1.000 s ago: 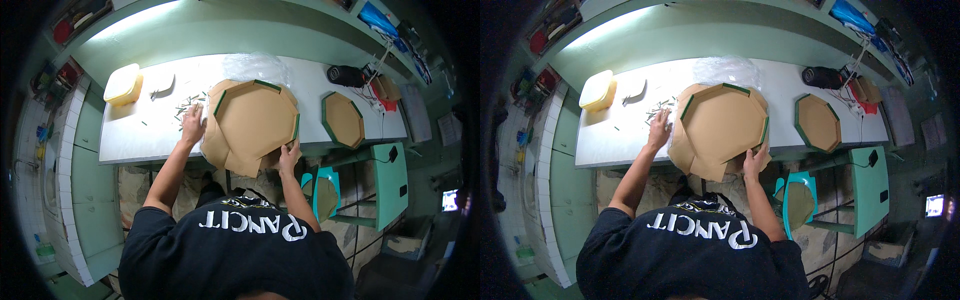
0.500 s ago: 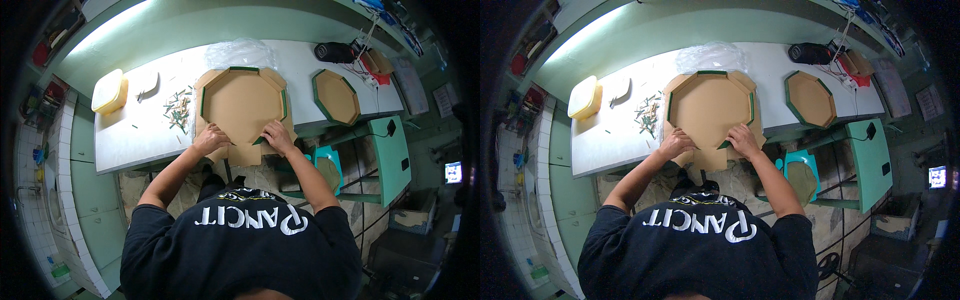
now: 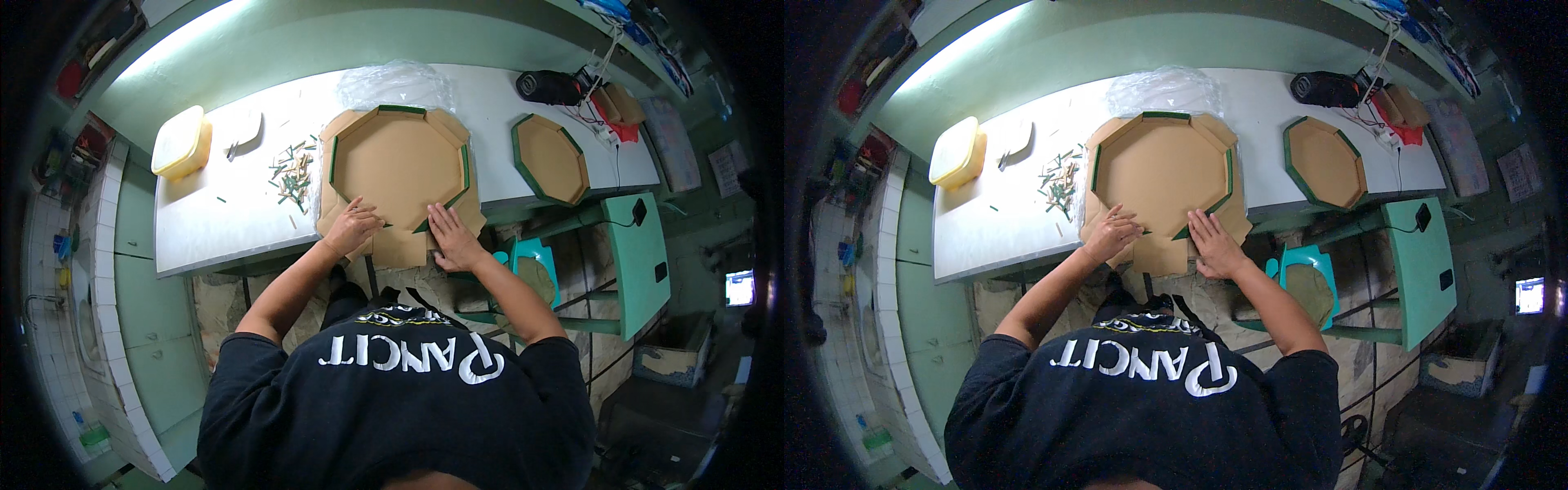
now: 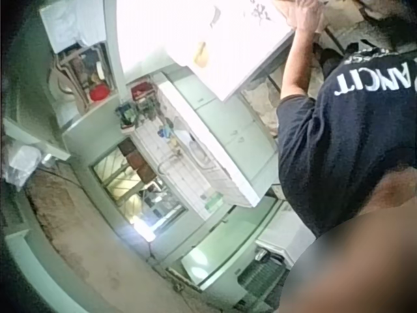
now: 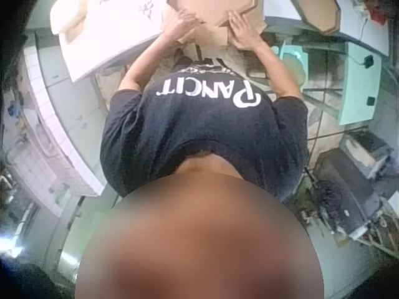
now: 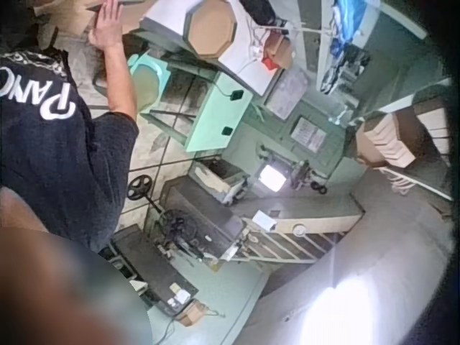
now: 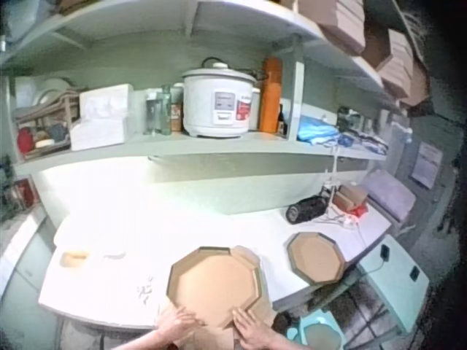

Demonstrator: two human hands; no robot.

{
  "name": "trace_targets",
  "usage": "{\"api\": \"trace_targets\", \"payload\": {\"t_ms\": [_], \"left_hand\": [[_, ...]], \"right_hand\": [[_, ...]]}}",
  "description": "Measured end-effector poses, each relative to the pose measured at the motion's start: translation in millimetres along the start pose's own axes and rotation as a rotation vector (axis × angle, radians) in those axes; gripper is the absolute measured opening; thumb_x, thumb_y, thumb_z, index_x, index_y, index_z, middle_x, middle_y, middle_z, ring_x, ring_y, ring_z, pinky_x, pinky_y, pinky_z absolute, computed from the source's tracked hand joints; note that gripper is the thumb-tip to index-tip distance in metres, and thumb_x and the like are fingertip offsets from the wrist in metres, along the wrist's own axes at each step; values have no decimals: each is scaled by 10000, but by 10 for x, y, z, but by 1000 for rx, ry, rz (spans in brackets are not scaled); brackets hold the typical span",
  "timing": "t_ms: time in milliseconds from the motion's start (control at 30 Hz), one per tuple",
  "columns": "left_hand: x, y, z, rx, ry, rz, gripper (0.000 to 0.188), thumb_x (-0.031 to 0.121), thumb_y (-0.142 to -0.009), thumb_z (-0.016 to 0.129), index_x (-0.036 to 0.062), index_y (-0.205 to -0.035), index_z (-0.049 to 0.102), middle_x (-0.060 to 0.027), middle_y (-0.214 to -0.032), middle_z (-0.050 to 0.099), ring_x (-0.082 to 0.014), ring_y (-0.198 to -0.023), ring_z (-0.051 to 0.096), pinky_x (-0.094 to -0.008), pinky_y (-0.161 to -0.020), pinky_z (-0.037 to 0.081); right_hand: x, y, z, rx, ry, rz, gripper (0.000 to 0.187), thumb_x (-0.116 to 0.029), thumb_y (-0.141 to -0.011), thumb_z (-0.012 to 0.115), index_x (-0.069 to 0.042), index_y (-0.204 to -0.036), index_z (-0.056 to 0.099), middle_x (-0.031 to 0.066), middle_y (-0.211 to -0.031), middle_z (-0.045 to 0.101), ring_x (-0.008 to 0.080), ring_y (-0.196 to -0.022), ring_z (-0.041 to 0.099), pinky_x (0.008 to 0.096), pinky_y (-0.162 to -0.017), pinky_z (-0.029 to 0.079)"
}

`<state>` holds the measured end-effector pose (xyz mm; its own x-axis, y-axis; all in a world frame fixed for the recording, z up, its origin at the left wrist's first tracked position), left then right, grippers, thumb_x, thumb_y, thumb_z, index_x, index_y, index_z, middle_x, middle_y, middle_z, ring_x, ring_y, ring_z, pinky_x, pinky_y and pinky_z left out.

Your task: The person stacks green pancit boxes, then assembles octagonal cardboard boxes by folding and taping the edges on a white countertop. The person handles the boxes one at a time and places completed units aside.

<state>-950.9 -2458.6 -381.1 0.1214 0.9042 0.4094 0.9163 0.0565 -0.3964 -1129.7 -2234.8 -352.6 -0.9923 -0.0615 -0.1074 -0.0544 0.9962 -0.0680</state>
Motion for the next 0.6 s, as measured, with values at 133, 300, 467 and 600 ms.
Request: {"api": "trace_targets", "payload": {"t_ms": [133, 300, 467, 600], "left_hand": [[44, 61, -120, -77, 29, 49, 322, 272, -825, 688, 90, -1090, 667, -71, -1091, 670, -285, -1232, 515, -522, -1118, 256], [153, 75, -229, -86, -11, 61, 356, 307, -840, 674, 64, -1099, 642, -94, -1098, 655, -308, -1269, 474, -531, -1122, 238], [74, -84, -139, -133, 10, -188, 224, 254, -881, 630, 53, -980, 642, -97, -940, 667, -265, -1159, 550, -510, -1087, 281], [37, -168, -90, -149, 85, -460, 171, 221, -883, 626, 64, -945, 651, -100, -831, 645, -235, -1024, 587, -462, -1049, 327]], "right_hand": [[-15, -34, 80, 31, 85, 31, 819, -366, -761, 667, 118, -1349, 365, 226, -1497, 259, 362, -1407, 224, 482, -1153, 190], [111, -132, 118, 279, 153, -58, 607, -364, -802, 645, 91, -1183, 518, 212, -1284, 499, 362, -1229, 449, 490, -1115, 273], [268, -363, 77, 218, -169, 172, 337, -312, -853, 612, -9, -994, 567, 130, -900, 600, 306, -937, 572, 481, -1058, 339], [275, -476, 62, 242, -564, 371, 199, -262, -890, 588, -84, -977, 599, 122, -842, 610, 270, -902, 593, 430, -978, 368]]}}
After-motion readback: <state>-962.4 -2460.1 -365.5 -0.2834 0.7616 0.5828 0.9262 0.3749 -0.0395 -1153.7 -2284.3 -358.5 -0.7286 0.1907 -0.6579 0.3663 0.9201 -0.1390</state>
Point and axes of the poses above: each hand's wrist, its own y-axis away from the middle knuckle, its own z-axis out of the palm, x = y × z, the point moved 2 cm from there along -y, towards the middle knuckle
